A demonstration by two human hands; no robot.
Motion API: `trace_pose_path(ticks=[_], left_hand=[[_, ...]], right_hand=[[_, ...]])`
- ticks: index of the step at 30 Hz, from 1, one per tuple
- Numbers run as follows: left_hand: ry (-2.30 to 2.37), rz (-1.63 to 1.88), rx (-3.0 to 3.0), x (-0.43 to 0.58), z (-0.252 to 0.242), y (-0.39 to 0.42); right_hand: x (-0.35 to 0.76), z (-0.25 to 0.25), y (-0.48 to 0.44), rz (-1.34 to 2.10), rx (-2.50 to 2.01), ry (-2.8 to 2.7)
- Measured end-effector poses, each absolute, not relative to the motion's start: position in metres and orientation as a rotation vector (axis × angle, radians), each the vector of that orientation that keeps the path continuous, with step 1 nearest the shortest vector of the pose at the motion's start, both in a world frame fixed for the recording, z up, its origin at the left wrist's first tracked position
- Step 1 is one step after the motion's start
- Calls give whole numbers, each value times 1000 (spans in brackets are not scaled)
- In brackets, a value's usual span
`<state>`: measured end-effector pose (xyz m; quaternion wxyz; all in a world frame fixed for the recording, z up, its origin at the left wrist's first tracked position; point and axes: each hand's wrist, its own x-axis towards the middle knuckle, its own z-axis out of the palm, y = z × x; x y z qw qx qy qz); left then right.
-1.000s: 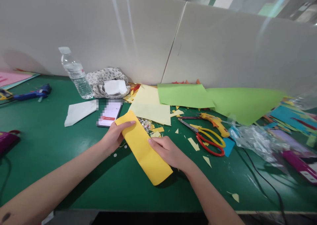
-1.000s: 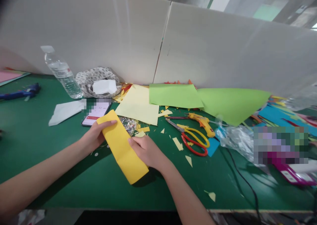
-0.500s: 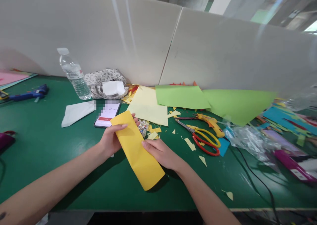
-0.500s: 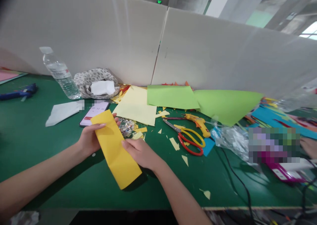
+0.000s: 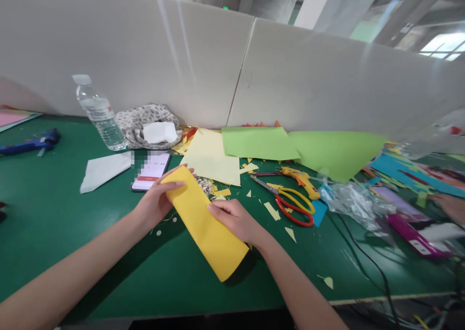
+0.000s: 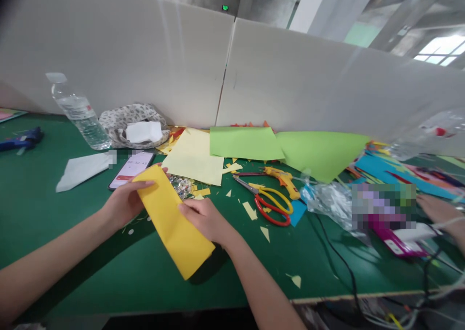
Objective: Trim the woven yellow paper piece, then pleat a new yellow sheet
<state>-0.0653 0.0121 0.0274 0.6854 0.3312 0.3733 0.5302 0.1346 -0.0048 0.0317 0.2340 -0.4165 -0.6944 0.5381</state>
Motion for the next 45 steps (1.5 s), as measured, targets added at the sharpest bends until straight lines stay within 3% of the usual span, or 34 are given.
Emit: trace_pose_path(ticks=[19, 45], left_hand=[[1090, 1127, 934, -72, 23, 26], [1108, 1017, 1004, -60, 18, 13]], right_hand=[[142, 33, -6, 1271, -1128, -2028], [135, 27, -6, 1304, -1132, -2032]])
